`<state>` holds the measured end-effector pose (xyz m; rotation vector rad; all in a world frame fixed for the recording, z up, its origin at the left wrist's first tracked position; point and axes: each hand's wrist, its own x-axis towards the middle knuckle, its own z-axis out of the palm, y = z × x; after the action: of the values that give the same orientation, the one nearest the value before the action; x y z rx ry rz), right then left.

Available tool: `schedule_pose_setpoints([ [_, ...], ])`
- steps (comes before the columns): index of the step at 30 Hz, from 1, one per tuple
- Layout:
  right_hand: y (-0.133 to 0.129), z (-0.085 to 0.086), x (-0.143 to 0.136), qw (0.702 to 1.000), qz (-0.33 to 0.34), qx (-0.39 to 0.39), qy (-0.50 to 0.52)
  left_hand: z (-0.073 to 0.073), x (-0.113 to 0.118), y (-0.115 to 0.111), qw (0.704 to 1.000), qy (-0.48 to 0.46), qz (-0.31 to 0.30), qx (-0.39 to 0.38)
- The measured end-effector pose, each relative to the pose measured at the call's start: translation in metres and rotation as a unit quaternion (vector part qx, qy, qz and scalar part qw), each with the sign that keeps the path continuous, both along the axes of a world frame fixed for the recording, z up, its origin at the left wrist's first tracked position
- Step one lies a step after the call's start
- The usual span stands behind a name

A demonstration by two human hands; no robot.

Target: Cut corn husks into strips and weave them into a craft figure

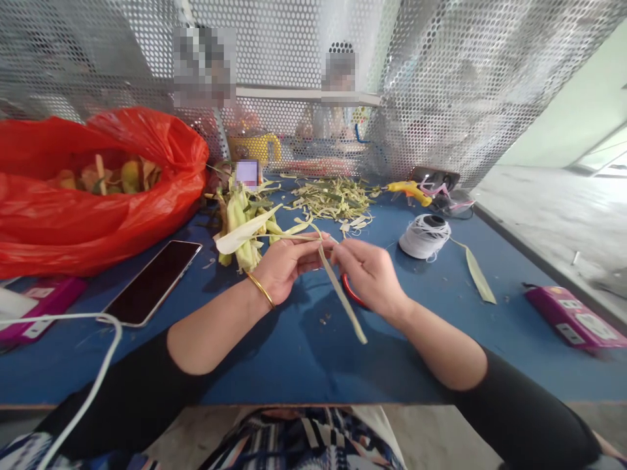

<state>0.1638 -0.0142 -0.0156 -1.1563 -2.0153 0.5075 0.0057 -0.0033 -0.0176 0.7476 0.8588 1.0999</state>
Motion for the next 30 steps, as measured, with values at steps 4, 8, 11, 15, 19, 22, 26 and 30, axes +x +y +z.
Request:
schedule_pose_setpoints([
  [4, 0.012, 0.001, 0.008, 0.998, -0.046, 0.028, -0.027, 0.005, -0.004, 0.000, 1.000, -0.014, -0.002, -0.025],
  [8, 0.017, -0.002, 0.008, 0.997, -0.028, -0.004, -0.071, 0.007, -0.005, 0.000, 0.998, -0.035, -0.012, -0.048],
  [11, 0.014, 0.000, 0.006, 0.996, -0.046, -0.038, -0.066, 0.005, -0.003, 0.001, 0.999, -0.012, 0.004, -0.037],
  [15, 0.007, 0.005, 0.004, 0.996, -0.031, -0.082, -0.026, 0.000, 0.001, 0.002, 0.997, 0.065, 0.050, 0.013],
  [19, -0.004, 0.001, -0.003, 0.998, 0.014, -0.033, -0.046, -0.009, 0.005, 0.000, 0.990, 0.108, 0.066, 0.061],
  [22, -0.009, -0.004, -0.009, 0.992, 0.052, 0.033, -0.108, -0.013, 0.006, 0.000, 0.986, 0.137, 0.076, 0.062],
  [26, -0.008, -0.006, -0.009, 0.991, 0.013, 0.043, -0.130, -0.009, 0.002, 0.003, 0.993, 0.113, 0.045, 0.001],
  [30, -0.006, -0.002, -0.008, 0.995, -0.027, 0.007, -0.100, -0.001, -0.002, 0.004, 0.998, 0.056, 0.006, -0.039],
])
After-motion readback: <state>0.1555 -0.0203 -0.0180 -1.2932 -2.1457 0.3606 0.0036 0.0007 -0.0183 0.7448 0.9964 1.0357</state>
